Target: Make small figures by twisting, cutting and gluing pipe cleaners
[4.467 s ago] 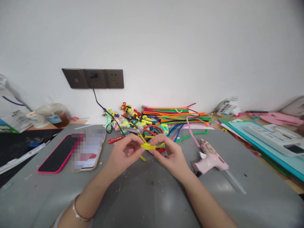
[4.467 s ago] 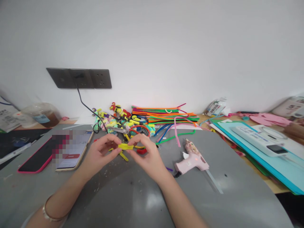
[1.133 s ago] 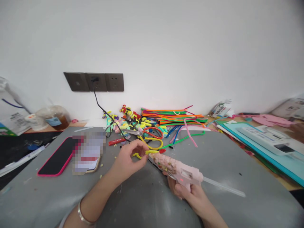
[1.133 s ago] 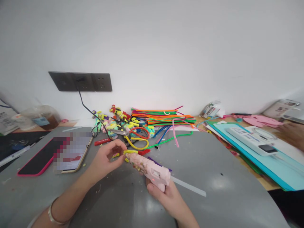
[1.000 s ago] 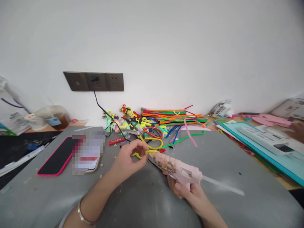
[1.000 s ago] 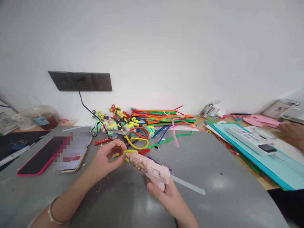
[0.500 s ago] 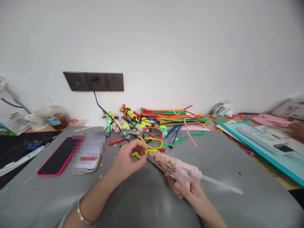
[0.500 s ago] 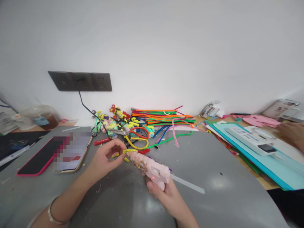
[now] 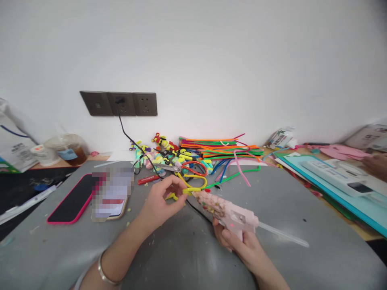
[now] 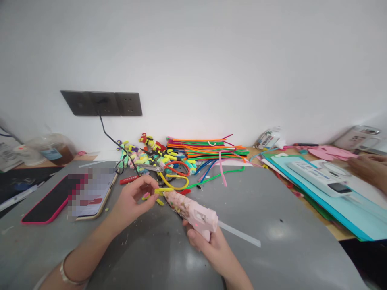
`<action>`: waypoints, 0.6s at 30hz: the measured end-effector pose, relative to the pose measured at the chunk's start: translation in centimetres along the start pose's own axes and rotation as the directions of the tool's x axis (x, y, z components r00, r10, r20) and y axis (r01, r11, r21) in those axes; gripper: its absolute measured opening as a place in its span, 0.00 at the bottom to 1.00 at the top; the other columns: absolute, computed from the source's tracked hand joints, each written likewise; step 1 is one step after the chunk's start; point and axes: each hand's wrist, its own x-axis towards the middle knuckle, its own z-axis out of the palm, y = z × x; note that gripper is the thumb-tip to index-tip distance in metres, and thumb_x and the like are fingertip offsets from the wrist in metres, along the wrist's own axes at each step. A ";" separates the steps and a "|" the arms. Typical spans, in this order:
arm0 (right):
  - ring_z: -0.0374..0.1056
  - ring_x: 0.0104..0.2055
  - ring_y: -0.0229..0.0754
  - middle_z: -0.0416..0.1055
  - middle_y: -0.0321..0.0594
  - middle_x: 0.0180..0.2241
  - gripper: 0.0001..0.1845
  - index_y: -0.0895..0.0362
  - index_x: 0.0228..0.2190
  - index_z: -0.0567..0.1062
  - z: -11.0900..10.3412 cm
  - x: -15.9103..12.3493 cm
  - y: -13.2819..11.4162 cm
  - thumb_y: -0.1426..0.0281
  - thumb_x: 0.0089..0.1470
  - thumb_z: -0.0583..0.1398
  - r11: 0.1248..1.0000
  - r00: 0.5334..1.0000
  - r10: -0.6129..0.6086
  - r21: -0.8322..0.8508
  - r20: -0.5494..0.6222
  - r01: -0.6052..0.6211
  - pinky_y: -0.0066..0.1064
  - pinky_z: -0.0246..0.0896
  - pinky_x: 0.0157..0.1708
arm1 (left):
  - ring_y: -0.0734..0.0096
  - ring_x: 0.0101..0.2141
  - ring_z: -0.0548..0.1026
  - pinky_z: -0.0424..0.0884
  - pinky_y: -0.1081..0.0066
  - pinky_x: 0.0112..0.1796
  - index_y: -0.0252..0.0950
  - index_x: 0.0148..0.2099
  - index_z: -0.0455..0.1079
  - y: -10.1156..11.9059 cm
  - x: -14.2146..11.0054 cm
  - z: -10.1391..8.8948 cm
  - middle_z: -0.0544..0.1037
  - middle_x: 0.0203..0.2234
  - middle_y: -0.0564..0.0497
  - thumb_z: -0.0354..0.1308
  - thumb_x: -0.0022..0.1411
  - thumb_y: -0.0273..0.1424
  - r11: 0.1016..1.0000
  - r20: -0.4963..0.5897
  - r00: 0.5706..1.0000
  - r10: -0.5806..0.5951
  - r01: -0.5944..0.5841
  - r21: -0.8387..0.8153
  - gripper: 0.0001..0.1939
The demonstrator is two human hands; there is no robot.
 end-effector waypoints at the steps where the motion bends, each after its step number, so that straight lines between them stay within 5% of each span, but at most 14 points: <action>1: 0.48 0.22 0.34 0.55 0.30 0.20 0.24 0.57 0.36 0.73 0.1 0.0 -0.1 0.48 0.54 0.64 1.000 1.000 0.007 -0.001 -0.007 -0.007 0.28 0.47 0.21 | 0.75 0.28 0.73 0.71 0.76 0.32 0.36 0.36 0.68 0.0 0.0 0.0 0.75 0.30 0.53 0.60 0.58 0.26 1.000 0.000 1.000 -0.004 0.004 0.001 0.04; 18: 0.48 0.20 0.34 0.55 0.29 0.18 0.22 0.56 0.33 0.69 -0.8 0.4 1.0 0.49 0.57 0.62 0.998 0.998 -0.059 -0.012 0.034 0.060 0.27 0.46 0.20 | 0.73 0.29 0.73 0.69 0.74 0.32 0.36 0.37 0.69 -0.7 -0.2 -0.3 0.75 0.30 0.52 0.59 0.60 0.27 0.999 -0.042 0.999 0.024 -0.023 0.023 0.02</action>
